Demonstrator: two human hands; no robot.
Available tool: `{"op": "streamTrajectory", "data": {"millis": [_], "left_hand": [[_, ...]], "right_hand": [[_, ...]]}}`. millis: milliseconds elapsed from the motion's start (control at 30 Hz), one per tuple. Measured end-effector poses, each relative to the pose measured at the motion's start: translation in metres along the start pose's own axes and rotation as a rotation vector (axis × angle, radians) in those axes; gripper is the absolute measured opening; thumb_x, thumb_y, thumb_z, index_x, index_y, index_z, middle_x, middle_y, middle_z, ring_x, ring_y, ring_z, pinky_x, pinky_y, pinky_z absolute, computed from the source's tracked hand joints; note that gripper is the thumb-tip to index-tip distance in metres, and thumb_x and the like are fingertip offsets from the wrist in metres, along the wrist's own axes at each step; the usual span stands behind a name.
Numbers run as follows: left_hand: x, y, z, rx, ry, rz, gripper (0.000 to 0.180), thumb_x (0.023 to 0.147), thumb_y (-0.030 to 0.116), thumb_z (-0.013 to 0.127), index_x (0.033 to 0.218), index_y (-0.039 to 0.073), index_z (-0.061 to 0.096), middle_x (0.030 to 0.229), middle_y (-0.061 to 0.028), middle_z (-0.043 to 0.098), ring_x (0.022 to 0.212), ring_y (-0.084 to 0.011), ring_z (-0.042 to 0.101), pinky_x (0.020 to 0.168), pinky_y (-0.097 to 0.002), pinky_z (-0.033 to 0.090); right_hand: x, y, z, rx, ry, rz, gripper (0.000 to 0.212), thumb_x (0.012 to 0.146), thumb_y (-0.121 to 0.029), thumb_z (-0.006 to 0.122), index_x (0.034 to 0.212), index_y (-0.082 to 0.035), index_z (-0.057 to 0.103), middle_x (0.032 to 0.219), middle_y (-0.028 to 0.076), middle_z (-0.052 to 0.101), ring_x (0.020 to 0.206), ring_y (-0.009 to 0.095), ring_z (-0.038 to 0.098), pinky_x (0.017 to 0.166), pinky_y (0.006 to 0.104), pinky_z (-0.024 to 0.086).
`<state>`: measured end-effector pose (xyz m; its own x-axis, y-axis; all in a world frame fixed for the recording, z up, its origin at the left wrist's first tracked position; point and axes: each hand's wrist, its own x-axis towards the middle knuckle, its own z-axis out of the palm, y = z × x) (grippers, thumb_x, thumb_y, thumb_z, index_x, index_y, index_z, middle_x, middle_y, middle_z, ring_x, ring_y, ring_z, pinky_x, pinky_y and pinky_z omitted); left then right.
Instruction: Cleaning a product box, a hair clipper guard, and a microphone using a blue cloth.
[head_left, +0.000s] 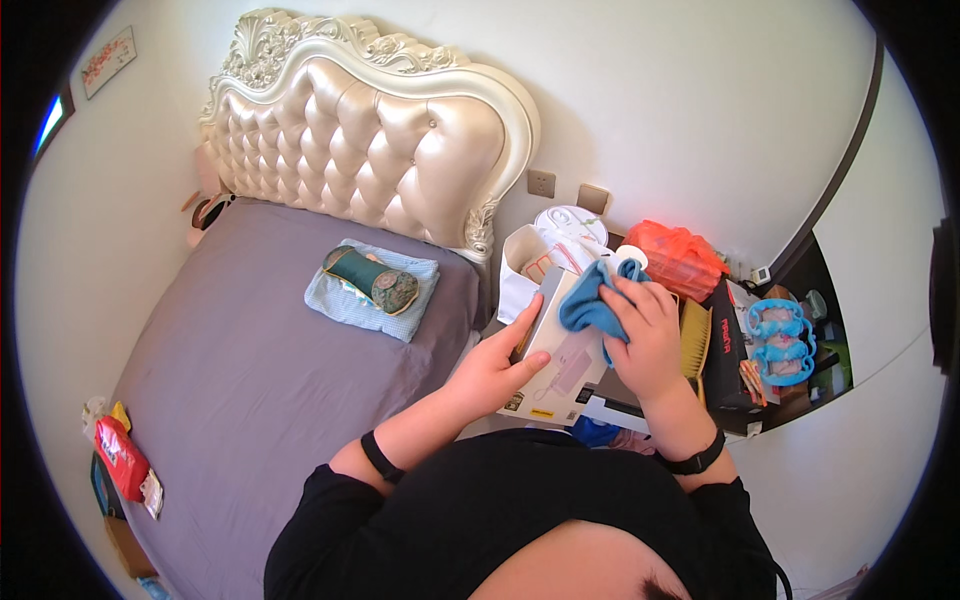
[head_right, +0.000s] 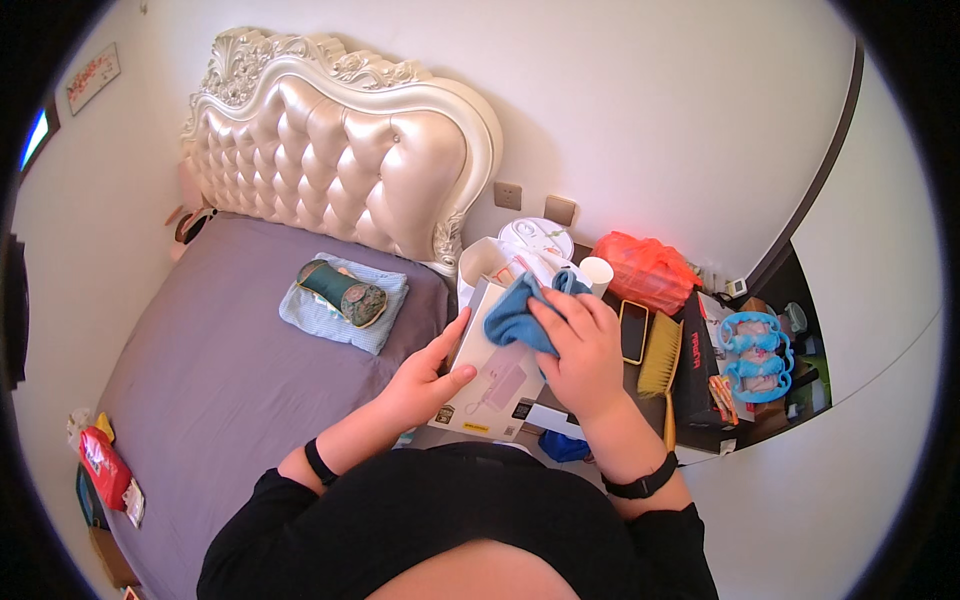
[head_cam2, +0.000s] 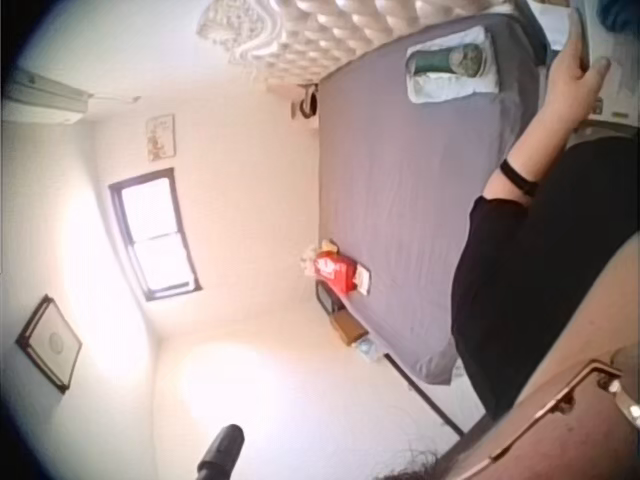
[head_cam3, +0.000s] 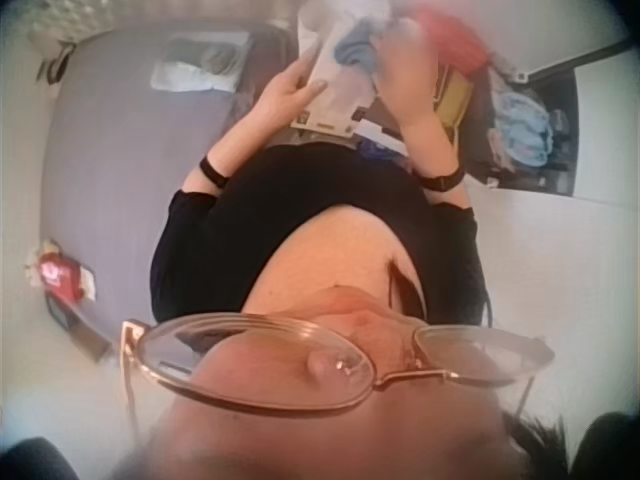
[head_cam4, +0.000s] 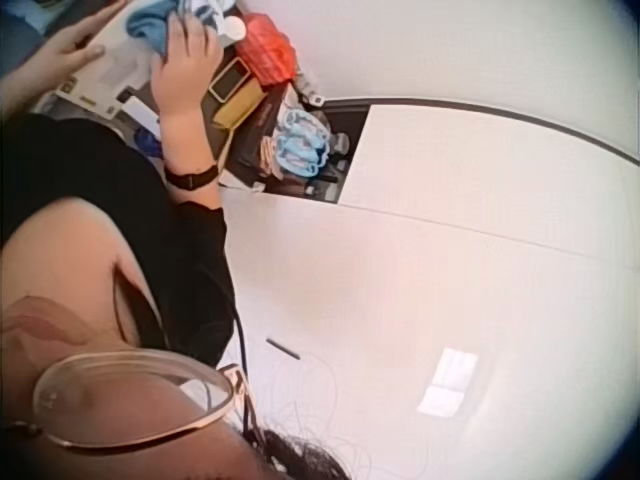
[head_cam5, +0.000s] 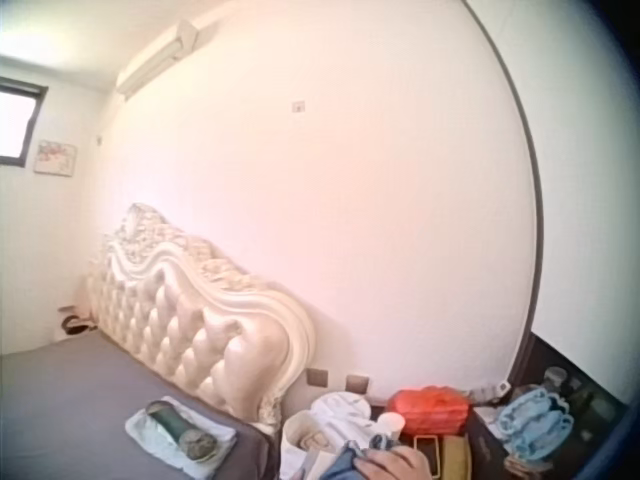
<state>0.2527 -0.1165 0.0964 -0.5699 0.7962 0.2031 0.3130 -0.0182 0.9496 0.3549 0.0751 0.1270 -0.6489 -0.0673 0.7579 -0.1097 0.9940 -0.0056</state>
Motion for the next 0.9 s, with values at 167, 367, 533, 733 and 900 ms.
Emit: {"op": "streamTrajectory", "data": {"millis": [167,367,533,733,900], "left_hand": [[-0.005,-0.011,0.002,-0.074,0.083,0.027,0.064,0.089,0.016,0.054,0.142,0.01,0.019,0.117,-0.0154,0.054,0.103,-0.0151,0.051,0.089,-0.0273,0.039],[0.0,-0.019,-0.002,-0.303,0.469,0.076,0.062,0.089,0.011,0.051,0.141,0.008,0.018,0.116,-0.0146,0.053,0.1,-0.0154,0.051,0.087,-0.0273,0.041],[-0.007,-0.019,0.007,-0.059,0.391,0.088,0.062,0.088,0.014,0.054,0.141,0.008,0.022,0.105,-0.0128,0.057,0.086,-0.0137,0.053,0.078,-0.026,0.043],[-0.015,0.006,0.023,0.115,0.15,0.05,0.064,0.086,0.018,0.056,0.141,0.011,0.023,0.097,-0.0164,0.058,0.081,-0.0141,0.053,0.076,-0.0265,0.043],[-0.005,0.014,0.034,0.136,0.153,0.025,0.063,0.088,0.01,0.052,0.141,0.005,0.019,0.122,-0.0117,0.048,0.104,-0.0106,0.046,0.089,-0.025,0.038]], "right_hand": [[-0.009,-0.018,0.008,0.067,-0.064,-0.082,0.055,0.053,-0.015,0.069,0.107,-0.013,0.061,0.111,0.002,0.055,0.096,0.025,0.047,0.084,0.0392,0.038],[-0.04,-0.035,0.017,0.222,-0.223,-0.4,0.053,0.054,-0.018,0.069,0.106,-0.017,0.061,0.115,-0.006,0.053,0.095,0.019,0.046,0.085,0.036,0.036],[-0.038,-0.02,0.015,0.181,-0.199,-0.38,0.054,0.053,-0.022,0.07,0.107,-0.019,0.061,0.115,-0.006,0.054,0.096,0.017,0.046,0.086,0.0365,0.036],[-0.021,0.01,0.001,0.104,0.011,-0.076,0.053,0.052,-0.015,0.068,0.105,-0.014,0.062,0.113,0.0,0.055,0.096,0.024,0.047,0.085,0.0396,0.037],[-0.033,0.004,-0.007,0.159,0.018,-0.093,0.055,0.049,-0.013,0.069,0.103,-0.012,0.062,0.112,0.002,0.055,0.096,0.025,0.047,0.083,0.04,0.039]]}}
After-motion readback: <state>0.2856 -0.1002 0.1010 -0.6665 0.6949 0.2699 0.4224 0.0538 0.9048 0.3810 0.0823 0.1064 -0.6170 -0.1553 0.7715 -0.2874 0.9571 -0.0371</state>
